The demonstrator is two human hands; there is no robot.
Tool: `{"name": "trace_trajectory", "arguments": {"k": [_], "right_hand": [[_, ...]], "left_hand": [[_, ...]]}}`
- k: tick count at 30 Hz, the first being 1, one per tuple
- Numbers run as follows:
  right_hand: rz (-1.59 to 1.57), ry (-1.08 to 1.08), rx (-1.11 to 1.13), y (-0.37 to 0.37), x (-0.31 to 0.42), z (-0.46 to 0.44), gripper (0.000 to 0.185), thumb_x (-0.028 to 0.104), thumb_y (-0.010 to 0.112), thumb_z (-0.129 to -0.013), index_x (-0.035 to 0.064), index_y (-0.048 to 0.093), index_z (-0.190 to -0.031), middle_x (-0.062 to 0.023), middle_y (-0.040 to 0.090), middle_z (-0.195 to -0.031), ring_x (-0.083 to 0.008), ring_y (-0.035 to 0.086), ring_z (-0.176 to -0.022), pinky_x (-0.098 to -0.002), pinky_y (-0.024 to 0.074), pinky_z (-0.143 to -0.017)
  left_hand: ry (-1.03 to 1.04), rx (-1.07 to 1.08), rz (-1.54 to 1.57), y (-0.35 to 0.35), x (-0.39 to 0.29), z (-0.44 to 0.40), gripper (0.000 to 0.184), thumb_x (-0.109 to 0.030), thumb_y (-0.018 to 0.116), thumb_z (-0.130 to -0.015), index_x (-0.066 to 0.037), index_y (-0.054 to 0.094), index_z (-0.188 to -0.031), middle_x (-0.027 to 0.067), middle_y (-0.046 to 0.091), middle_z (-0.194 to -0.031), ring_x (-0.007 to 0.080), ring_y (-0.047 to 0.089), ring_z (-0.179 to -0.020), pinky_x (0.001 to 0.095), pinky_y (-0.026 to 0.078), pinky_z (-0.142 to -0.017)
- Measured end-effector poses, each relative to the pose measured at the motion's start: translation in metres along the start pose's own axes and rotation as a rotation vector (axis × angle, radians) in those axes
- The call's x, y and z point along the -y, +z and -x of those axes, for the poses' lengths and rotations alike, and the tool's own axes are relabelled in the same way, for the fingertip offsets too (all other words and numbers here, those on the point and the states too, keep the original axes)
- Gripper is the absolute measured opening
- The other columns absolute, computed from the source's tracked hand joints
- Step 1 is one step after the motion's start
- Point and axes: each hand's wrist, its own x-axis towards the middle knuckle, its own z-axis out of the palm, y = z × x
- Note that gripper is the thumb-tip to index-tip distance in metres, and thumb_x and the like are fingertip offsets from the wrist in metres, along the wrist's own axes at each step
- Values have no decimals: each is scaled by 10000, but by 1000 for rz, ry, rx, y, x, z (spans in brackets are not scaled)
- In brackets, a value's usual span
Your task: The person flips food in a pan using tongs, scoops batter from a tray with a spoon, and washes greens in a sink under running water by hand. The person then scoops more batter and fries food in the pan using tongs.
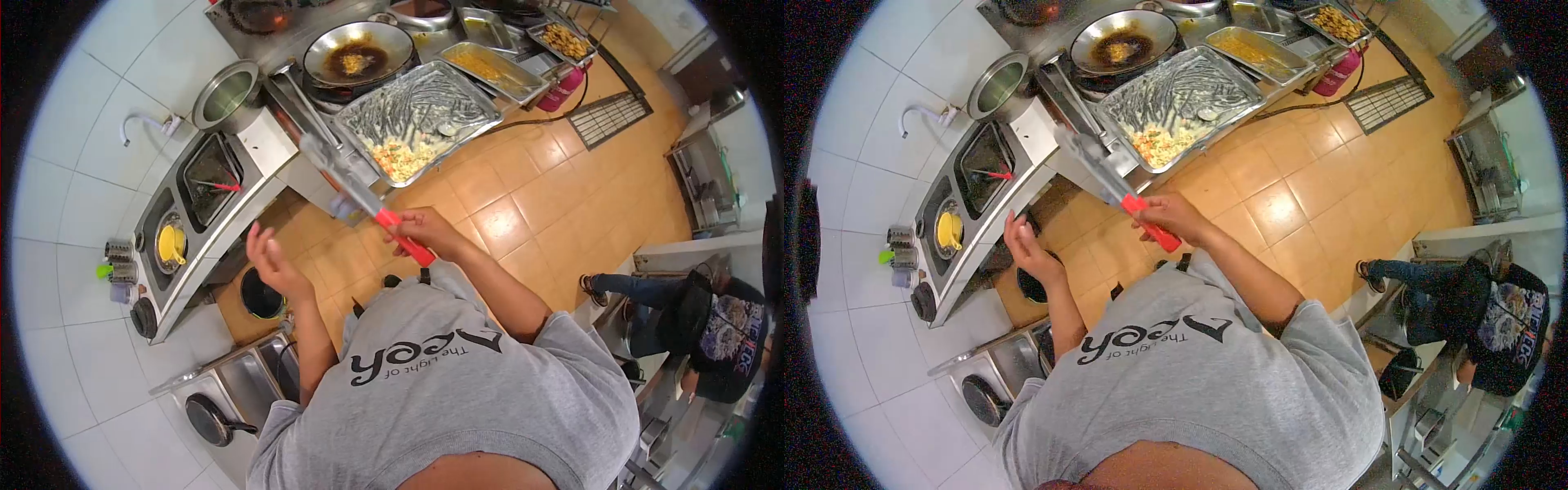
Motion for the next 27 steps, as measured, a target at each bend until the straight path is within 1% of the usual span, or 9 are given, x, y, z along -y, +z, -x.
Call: {"name": "trace_trajectory", "arguments": {"k": [1,4,7,10,13,16,22,23,27], "right_hand": [[64,10,15,2,-12,-10,305,177,573,-828,-46,537,-1033,-103,602,-831,-141,604,-675,-267,532,-591],[92,37,27,24,-40,-39,291,191,581,-822,-49,553,-984,-111,612,-814,-148,609,-634,-265,529,-580],[86,140,137,34,-58,-65,245,192,534,-850,-27,547,-959,-109,618,-816,-140,611,-603,-259,535,-595],[-6,112,215,42,-71,-79,271,200,578,-817,-51,568,-919,-121,621,-803,-161,613,-605,-272,534,-561],[168,171,275,45,-67,-86,249,199,553,-827,-35,574,-910,-115,621,-798,-163,616,-614,-275,537,-553],[205,105,316,50,-49,-82,243,202,527,-839,-24,569,-918,-121,615,-817,-166,622,-633,-275,537,-546],[88,231,387,13,-78,-99,292,261,514,-863,1,524,-995,-97,603,-827,-158,614,-612,-280,522,-571],[98,238,394,2,-77,-98,296,269,518,-863,9,519,-1004,-91,599,-835,-151,609,-618,-274,514,-574],[284,184,453,-29,-65,-100,313,292,530,-861,33,510,-1037,-76,590,-847,-131,589,-678,-255,486,-604]], "left_hand": [[-168,-149,64,-9,15,-4,333,-389,537,-837,-92,558,-987,82,478,-1162,174,477,-1012,434,341,-919],[-715,-341,234,-36,66,4,347,-460,525,-827,-121,544,-901,69,518,-1085,192,500,-921,375,374,-834],[-1164,-68,376,-41,73,26,381,-503,516,-813,-146,492,-945,20,518,-1041,160,478,-971,405,361,-846],[-1363,232,664,-33,73,38,373,-502,474,-836,-156,488,-973,16,547,-1059,160,498,-959,394,374,-836],[-1329,466,754,-18,79,40,330,-453,454,-866,-152,482,-999,39,547,-1123,167,524,-940,360,394,-825],[-1257,325,525,-3,66,37,291,-407,438,-890,-144,481,-1008,52,519,-1191,171,543,-920,330,410,-810],[-1289,244,513,17,79,47,245,-361,465,-892,-147,481,-1010,43,535,-1154,155,541,-930,293,426,-764],[-1259,324,576,13,103,53,230,-316,492,-887,-129,479,-1019,52,545,-1127,161,545,-934,265,442,-733],[-1211,256,505,45,102,53,226,-204,539,-869,-66,471,-1035,97,552,-1085,193,549,-961,308,472,-796]]}}
